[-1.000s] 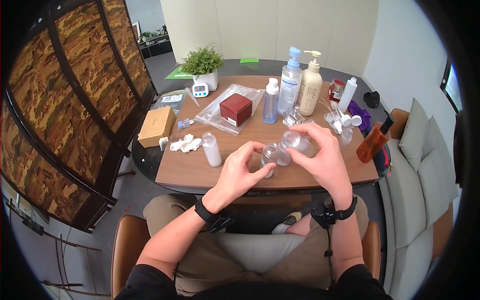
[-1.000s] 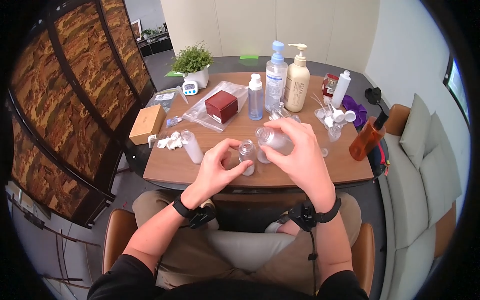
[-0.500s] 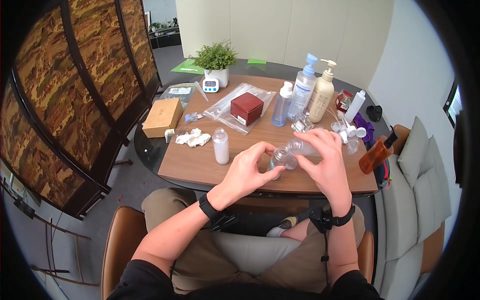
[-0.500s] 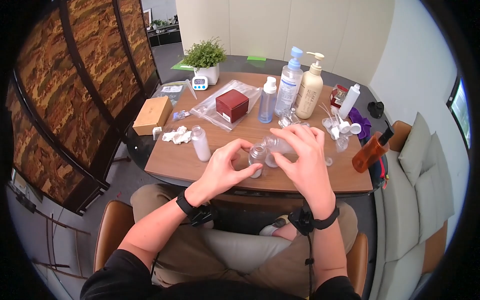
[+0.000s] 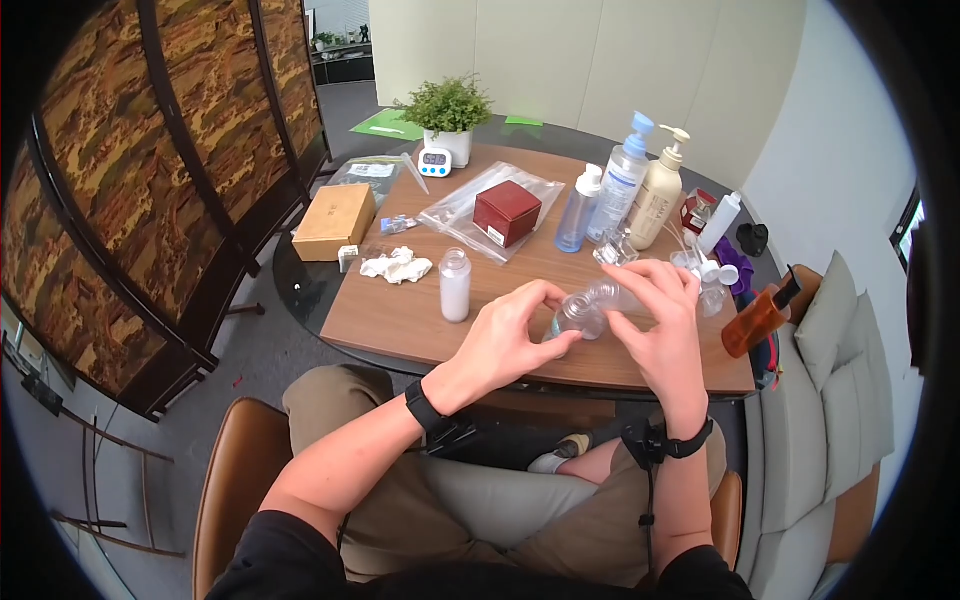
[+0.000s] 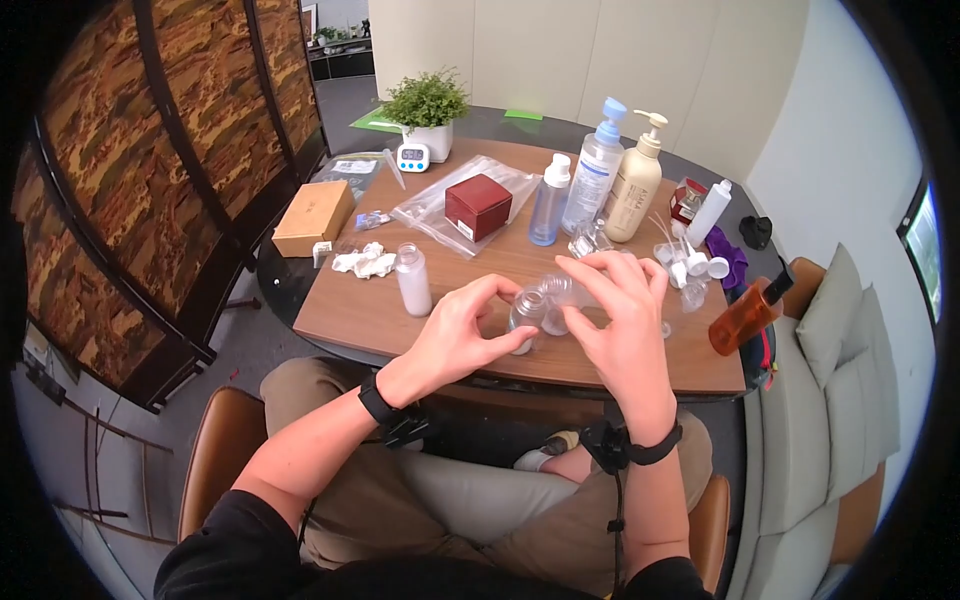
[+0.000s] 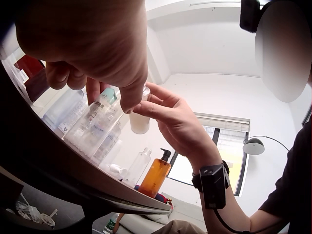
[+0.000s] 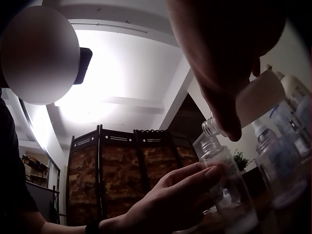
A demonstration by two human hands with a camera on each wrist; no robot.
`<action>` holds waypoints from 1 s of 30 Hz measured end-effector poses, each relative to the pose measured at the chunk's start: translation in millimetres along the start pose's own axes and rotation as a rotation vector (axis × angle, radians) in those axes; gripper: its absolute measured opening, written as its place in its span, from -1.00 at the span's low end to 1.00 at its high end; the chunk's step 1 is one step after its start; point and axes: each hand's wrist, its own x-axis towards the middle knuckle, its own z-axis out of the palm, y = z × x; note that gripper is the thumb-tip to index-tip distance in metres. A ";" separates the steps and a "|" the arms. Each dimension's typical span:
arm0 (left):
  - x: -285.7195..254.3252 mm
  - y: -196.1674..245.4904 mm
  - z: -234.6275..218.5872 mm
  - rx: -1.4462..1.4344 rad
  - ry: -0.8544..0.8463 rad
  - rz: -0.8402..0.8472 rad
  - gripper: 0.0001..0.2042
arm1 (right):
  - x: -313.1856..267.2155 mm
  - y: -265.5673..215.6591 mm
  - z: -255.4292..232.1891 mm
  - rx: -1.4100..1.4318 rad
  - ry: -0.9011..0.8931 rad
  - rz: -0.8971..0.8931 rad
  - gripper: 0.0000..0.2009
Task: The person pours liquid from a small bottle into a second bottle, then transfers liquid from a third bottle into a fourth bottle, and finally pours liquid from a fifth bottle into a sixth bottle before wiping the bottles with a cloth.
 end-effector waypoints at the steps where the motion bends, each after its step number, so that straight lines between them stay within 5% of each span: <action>1: 0.1 -0.2 0.0 -0.002 -0.003 0.006 -0.50 | 0.3 -0.9 -0.5 -0.007 -0.003 0.003 -0.51; 30: 0.1 -2.5 2.1 0.009 0.019 0.043 -0.52 | 0.9 -7.4 -1.1 -0.116 0.014 -0.031 -0.47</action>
